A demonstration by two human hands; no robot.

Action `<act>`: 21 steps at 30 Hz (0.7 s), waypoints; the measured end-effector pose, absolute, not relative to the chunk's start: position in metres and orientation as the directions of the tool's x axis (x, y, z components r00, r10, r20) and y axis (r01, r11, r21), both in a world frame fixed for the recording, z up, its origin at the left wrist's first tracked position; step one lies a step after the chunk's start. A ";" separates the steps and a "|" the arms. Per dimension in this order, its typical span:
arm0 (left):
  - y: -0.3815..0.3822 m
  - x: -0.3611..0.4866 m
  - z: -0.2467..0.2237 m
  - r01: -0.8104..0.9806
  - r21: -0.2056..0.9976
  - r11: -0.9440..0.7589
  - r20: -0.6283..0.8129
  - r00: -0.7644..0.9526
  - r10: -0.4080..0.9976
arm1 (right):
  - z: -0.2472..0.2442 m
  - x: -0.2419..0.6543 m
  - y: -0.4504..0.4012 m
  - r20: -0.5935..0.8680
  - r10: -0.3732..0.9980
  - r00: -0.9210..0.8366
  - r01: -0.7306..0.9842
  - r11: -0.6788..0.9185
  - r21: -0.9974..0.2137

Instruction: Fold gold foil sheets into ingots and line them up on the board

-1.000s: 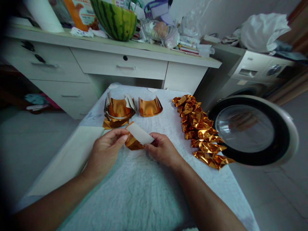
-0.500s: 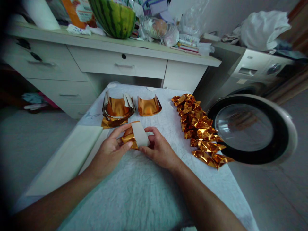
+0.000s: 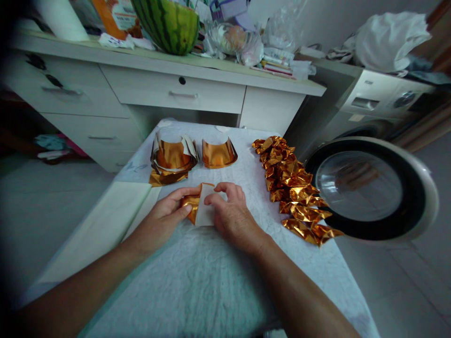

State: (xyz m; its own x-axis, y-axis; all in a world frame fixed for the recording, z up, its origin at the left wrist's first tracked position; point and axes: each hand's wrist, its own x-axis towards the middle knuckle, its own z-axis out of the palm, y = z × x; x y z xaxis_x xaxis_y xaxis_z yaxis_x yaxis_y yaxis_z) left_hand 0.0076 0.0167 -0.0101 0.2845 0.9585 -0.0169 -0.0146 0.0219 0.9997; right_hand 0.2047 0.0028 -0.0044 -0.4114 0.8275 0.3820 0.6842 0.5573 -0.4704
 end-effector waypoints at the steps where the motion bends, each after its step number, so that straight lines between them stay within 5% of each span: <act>1: 0.017 0.007 -0.010 0.012 1.000 0.001 -0.004 0.283 0.959 | -0.004 0.205 0.002 0.372 0.828 -0.420 0.697 0.557 -0.452; 11: 0.020 0.004 -0.015 0.405 0.840 -0.360 0.234 0.328 0.915 | 0.004 0.206 0.001 0.255 0.742 -0.620 0.609 0.660 -0.439; 21: 0.021 0.005 -0.019 0.499 0.719 -0.484 0.263 0.449 0.854 | 0.000 0.203 0.005 0.267 0.695 -0.667 0.468 0.670 -0.576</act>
